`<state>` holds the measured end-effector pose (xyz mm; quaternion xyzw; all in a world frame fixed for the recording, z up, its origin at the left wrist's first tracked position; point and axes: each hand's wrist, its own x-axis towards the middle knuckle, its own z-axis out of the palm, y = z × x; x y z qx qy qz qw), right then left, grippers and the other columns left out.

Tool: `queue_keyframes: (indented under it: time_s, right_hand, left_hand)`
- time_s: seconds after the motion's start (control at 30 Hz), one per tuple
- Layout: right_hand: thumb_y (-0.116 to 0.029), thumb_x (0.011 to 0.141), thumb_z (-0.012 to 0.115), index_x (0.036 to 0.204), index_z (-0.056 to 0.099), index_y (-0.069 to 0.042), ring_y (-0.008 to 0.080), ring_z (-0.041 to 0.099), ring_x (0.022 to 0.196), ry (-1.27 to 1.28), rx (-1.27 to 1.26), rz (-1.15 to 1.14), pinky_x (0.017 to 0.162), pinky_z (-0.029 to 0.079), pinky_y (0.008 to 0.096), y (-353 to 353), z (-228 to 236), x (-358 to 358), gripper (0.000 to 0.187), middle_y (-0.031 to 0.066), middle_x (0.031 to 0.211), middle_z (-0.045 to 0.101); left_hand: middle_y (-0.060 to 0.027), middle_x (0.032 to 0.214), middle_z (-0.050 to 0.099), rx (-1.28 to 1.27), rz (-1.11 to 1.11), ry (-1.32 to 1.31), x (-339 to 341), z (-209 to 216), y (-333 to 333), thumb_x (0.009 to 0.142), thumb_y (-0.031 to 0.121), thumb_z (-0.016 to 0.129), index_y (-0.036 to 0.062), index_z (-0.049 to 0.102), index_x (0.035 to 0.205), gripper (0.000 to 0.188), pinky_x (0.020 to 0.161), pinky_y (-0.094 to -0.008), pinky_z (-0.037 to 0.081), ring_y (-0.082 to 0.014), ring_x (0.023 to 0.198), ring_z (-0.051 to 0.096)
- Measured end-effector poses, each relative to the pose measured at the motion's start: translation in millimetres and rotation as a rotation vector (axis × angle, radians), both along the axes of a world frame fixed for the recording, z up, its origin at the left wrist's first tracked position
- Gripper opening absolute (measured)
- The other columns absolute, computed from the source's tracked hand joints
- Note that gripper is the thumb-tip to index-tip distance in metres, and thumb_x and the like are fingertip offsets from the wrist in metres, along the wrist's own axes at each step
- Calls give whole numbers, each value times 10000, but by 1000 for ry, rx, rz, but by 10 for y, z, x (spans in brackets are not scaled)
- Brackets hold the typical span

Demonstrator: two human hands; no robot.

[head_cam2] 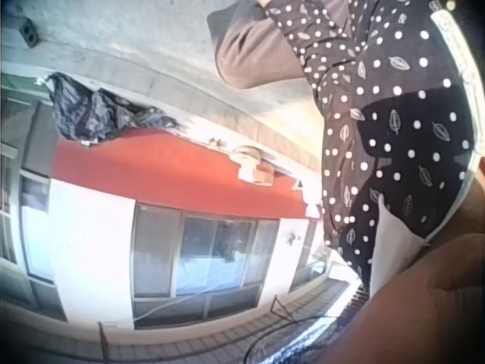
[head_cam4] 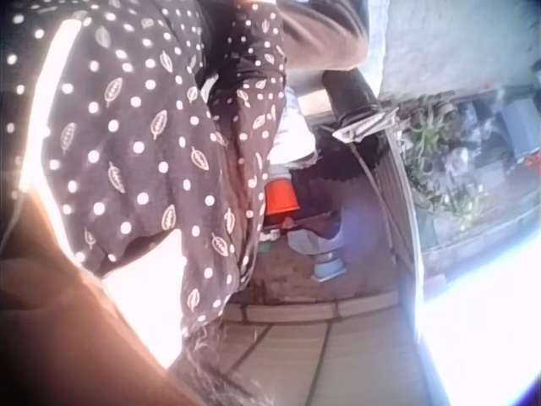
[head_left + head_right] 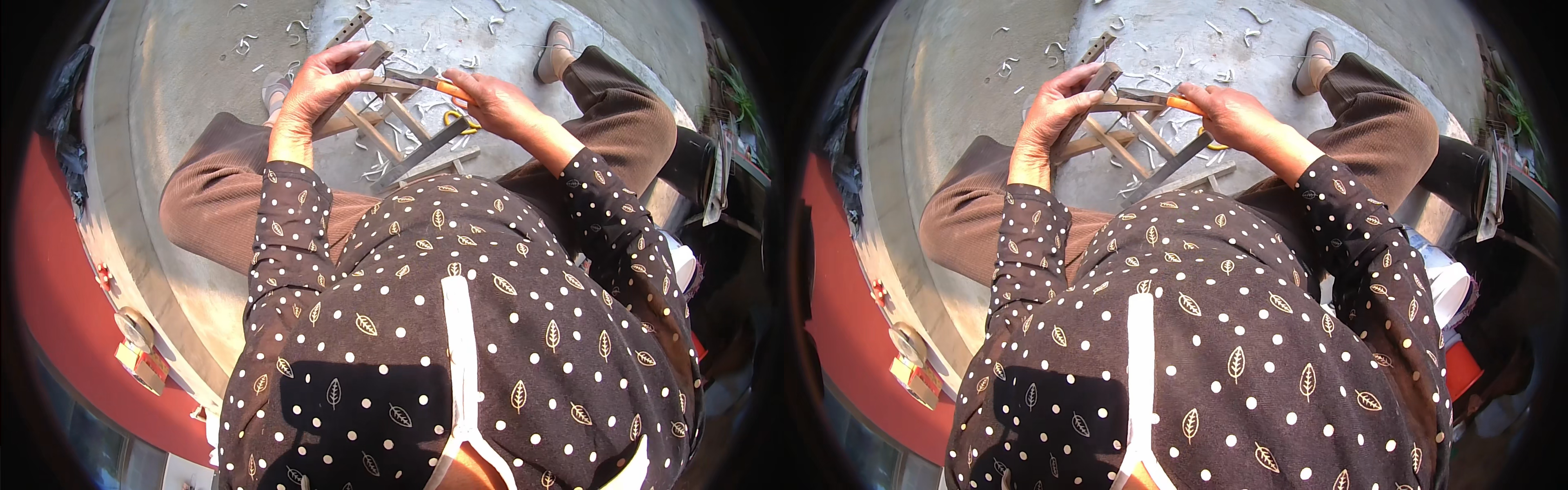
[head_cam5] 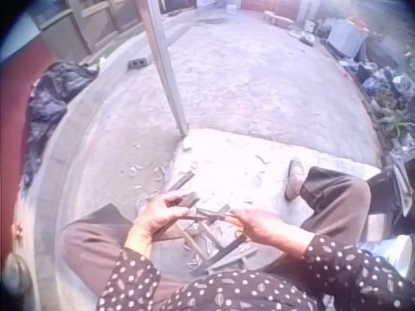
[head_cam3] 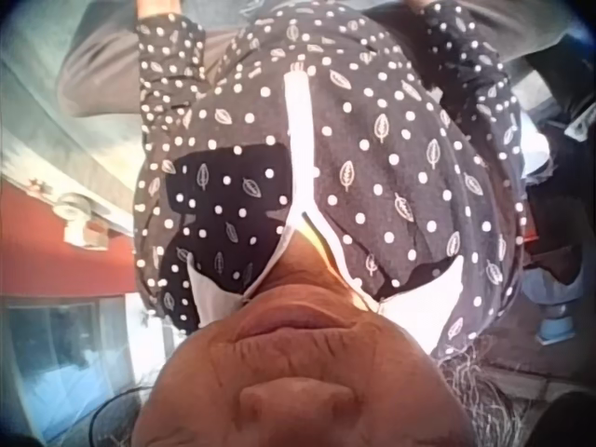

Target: The person sits on the floor and uses pliers to bend and secure metal wire around a small wooden frame. They repeatedly adjust the wire and reposition the frame to tighten connections.

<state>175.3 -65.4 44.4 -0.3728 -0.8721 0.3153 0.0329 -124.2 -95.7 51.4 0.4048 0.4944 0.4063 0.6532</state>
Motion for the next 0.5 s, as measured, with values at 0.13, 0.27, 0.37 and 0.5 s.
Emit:
queue_keyframes:
  time_s: [0.13, 0.27, 0.37, 0.5]
  right_hand:
    - [-99, 839, 549, 1297, 468, -178, 378, 613, 863, 20, -13, 17, 719, 486, 469, 68, -36, 40, 472, 168, 934, 627]
    - [-53, 835, 525, 1279, 469, -183, 375, 615, 835, 62, 23, 51, 703, 485, 474, 88, 25, 20, 466, 156, 907, 627]
    - [-79, 844, 555, 1278, 467, -187, 358, 622, 822, -20, 123, 85, 691, 488, 466, 156, 39, 42, 456, 147, 889, 624]
    - [-117, 854, 577, 1297, 462, -201, 346, 629, 835, -83, 118, 193, 709, 499, 457, 308, 110, -11, 466, 150, 911, 630]
  left_hand:
    - [-67, 1083, 658, 2, -12, 35, 29, 81, 13, 780, 104, 708, 24, 593, 1234, 475, 916, -282, 459, -148, 991, 602]
    - [-70, 1086, 657, -14, -4, 34, 17, 88, -12, 778, 99, 710, 20, 586, 1242, 487, 923, -283, 456, -149, 998, 600]
    - [-91, 1123, 641, 9, -23, 40, 29, 138, 3, 776, 86, 737, -19, 563, 1249, 515, 916, -298, 485, -160, 1021, 602]
    - [-93, 1134, 634, -2, -64, -15, 91, 143, 5, 781, 86, 735, -29, 559, 1246, 510, 915, -305, 489, -163, 1026, 600]
